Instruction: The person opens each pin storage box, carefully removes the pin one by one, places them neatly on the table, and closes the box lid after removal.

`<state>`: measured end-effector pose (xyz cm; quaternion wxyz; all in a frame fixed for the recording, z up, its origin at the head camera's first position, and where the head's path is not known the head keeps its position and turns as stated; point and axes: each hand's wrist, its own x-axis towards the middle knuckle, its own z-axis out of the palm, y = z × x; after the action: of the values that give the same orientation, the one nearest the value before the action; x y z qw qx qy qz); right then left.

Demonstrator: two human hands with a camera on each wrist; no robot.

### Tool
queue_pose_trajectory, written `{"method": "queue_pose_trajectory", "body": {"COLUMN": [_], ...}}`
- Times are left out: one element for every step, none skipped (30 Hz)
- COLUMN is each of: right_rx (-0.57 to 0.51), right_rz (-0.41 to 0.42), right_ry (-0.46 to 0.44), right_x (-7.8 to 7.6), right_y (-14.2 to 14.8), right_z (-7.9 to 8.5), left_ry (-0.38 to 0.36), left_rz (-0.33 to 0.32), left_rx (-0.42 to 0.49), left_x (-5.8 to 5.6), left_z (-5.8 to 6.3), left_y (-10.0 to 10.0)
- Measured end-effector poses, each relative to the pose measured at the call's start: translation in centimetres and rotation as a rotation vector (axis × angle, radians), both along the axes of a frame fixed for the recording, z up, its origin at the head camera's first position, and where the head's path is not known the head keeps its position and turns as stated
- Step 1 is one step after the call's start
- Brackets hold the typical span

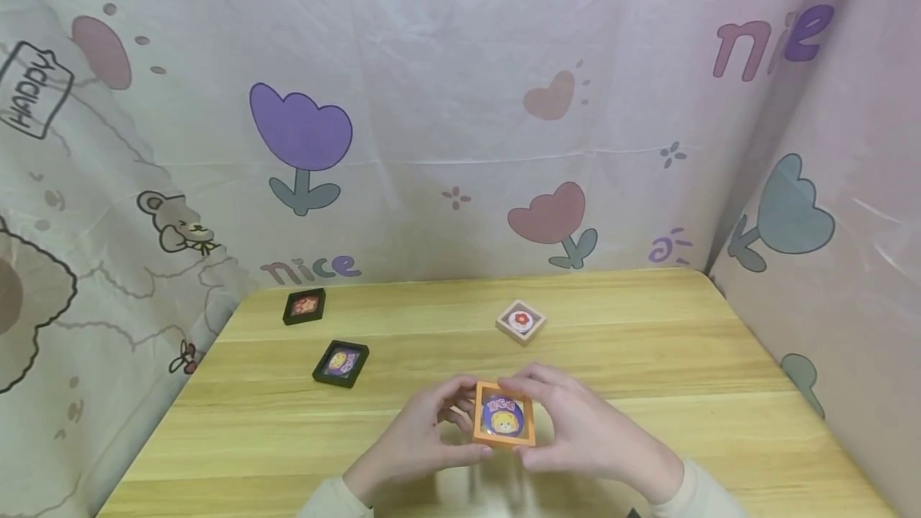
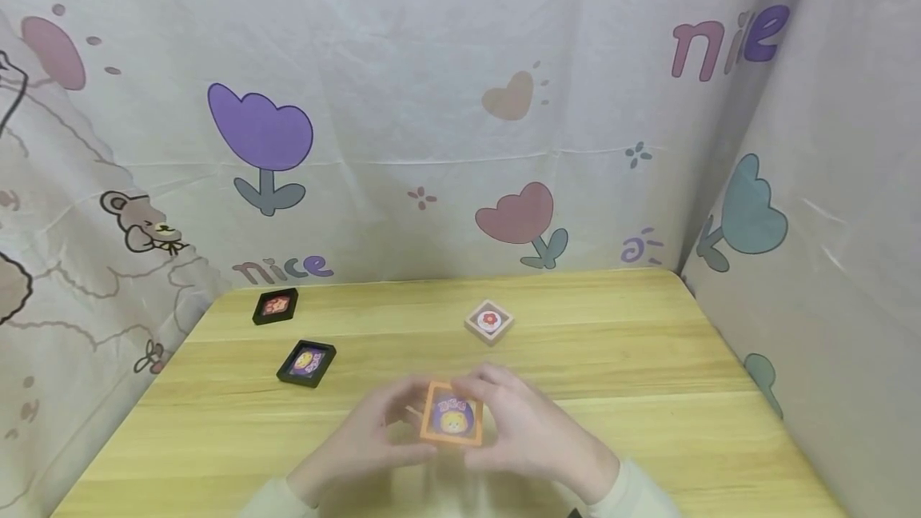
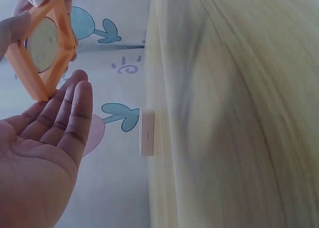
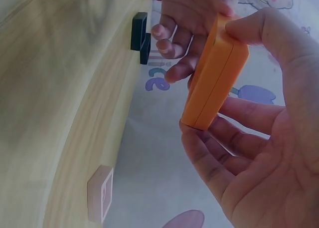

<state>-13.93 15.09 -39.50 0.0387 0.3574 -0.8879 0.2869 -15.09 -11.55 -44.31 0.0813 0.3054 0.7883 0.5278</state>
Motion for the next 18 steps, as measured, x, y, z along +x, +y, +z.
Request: {"method": "queue_pose_trajectory", "body": {"right_rx": [0.003,0.007,0.01,0.014,0.02,0.025,0.03,0.037,0.043,0.048,0.054,0.059,0.064,0.07,0.078,0.085,0.093,0.101], "right_rz": [0.001,0.004,0.007,0.01,0.013,0.016,0.018,0.02,0.02,0.021,0.021,0.021,0.021,0.02,0.02,0.018,0.017,0.016], "right_ry": [0.002,0.006,0.011,0.017,0.024,0.034,0.044,0.056,0.07,0.084,0.098,0.112,0.123,0.133,0.142,0.147,0.151,0.154], "right_x": [0.03,0.05,0.07,0.08,0.1,0.12,0.14,0.16,0.18,0.21,0.22,0.23,0.23,0.23,0.2,0.18,0.15,0.13], "right_y": [-0.05,-0.1,-0.16,-0.22,-0.28,-0.35,-0.42,-0.48,-0.55,-0.6,-0.65,-0.71,-0.75,-0.8,-0.85,-0.89,-0.94,-0.98], "right_z": [0.01,0.03,0.05,0.08,0.1,0.13,0.16,0.19,0.21,0.24,0.26,0.27,0.28,0.29,0.3,0.32,0.35,0.39], "left_ry": [-0.004,-0.007,-0.013,-0.019,-0.025,-0.032,-0.04,-0.045,-0.05,-0.052,-0.054,-0.056,-0.057,-0.058,-0.06,-0.062,-0.065,-0.067], "left_rz": [0.005,0.01,0.016,0.021,0.026,0.031,0.035,0.038,0.041,0.042,0.044,0.046,0.049,0.051,0.053,0.055,0.057,0.059], "left_rx": [0.003,0.005,0.008,0.013,0.019,0.024,0.031,0.038,0.044,0.05,0.056,0.06,0.064,0.066,0.068,0.07,0.073,0.074], "left_x": [0.04,0.07,0.11,0.14,0.17,0.19,0.21,0.23,0.24,0.25,0.26,0.27,0.28,0.28,0.28,0.29,0.3,0.31], "left_z": [0.02,0.05,0.06,0.09,0.1,0.11,0.12,0.11,0.09,0.07,0.04,0.01,-0.02,-0.04,-0.06,-0.06,-0.07,-0.06], "left_y": [-0.03,-0.07,-0.11,-0.14,-0.17,-0.2,-0.22,-0.24,-0.25,-0.25,-0.26,-0.26,-0.27,-0.27,-0.27,-0.28,-0.28,-0.28]}}
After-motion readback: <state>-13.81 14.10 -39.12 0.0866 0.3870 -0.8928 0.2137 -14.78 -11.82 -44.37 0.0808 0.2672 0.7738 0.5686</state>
